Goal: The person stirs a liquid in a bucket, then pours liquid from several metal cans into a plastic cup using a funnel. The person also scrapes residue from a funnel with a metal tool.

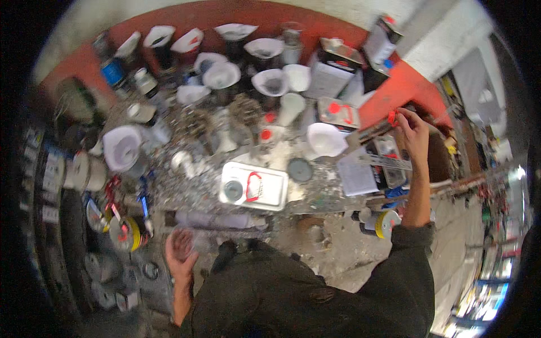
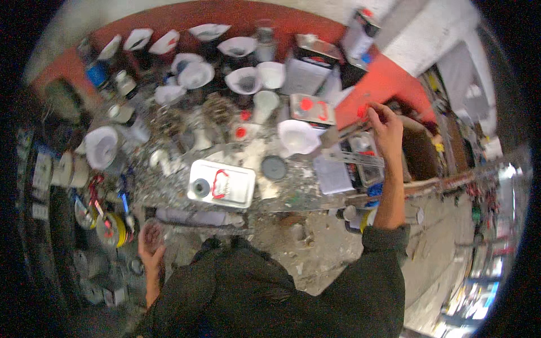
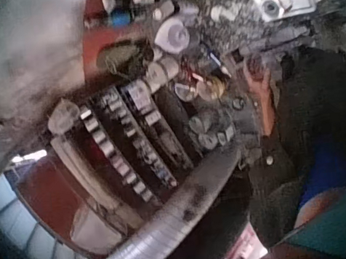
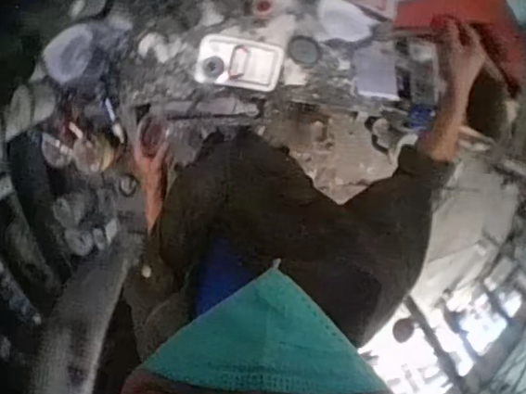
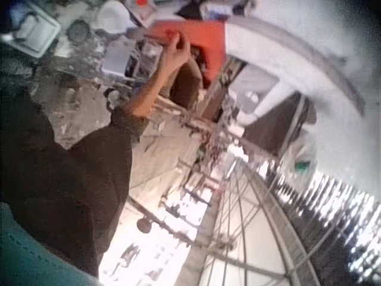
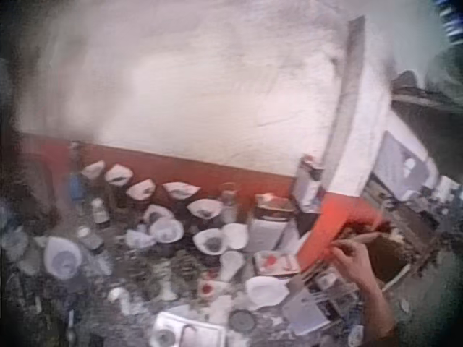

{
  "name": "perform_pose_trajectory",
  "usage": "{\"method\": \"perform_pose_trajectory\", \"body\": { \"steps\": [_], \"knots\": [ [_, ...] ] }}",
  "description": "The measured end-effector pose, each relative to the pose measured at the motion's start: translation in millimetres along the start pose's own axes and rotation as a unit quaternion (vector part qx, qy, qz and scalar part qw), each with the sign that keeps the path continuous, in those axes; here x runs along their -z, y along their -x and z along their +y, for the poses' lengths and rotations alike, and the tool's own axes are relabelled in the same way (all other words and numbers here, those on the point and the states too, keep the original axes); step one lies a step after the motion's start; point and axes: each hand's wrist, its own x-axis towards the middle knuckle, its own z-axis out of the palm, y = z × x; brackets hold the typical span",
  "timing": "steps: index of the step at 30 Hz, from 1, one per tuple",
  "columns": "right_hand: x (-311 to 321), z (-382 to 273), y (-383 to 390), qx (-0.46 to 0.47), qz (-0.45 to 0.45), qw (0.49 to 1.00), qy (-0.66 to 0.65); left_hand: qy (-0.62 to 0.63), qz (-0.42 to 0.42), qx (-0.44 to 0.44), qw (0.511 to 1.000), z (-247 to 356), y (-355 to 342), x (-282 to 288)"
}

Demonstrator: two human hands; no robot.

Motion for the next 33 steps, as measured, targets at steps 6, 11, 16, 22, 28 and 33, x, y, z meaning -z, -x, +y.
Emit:
{"method": "perform_pose_trajectory", "body": {
  "steps": [6,11,16,22,28,33],
  "knots": [
    [-149,-161,94,0.158,-0.346,0.923,-0.064,0.071,-0.011,-0.002,0.997,5,-8,-19],
    [-216,-194,126,0.312,-0.406,0.859,-0.011,0.124,-0.011,-0.002,0.992,2,-8,-8],
    [-228,-209,133,0.305,-0.437,0.845,0.046,0.15,0.006,-0.003,0.989,-19,-4,20],
    [-240,-225,142,0.349,-0.438,0.81,0.175,0.164,-0.009,0.019,0.986,-23,-17,37],
    [-243,-229,158,0.277,-0.354,0.867,0.214,0.17,-0.05,0.011,0.984,-27,-28,44],
    [-233,-244,142,0.369,-0.408,0.796,0.251,0.183,-0.045,-0.009,0.982,-29,-31,58]
  ]
}}
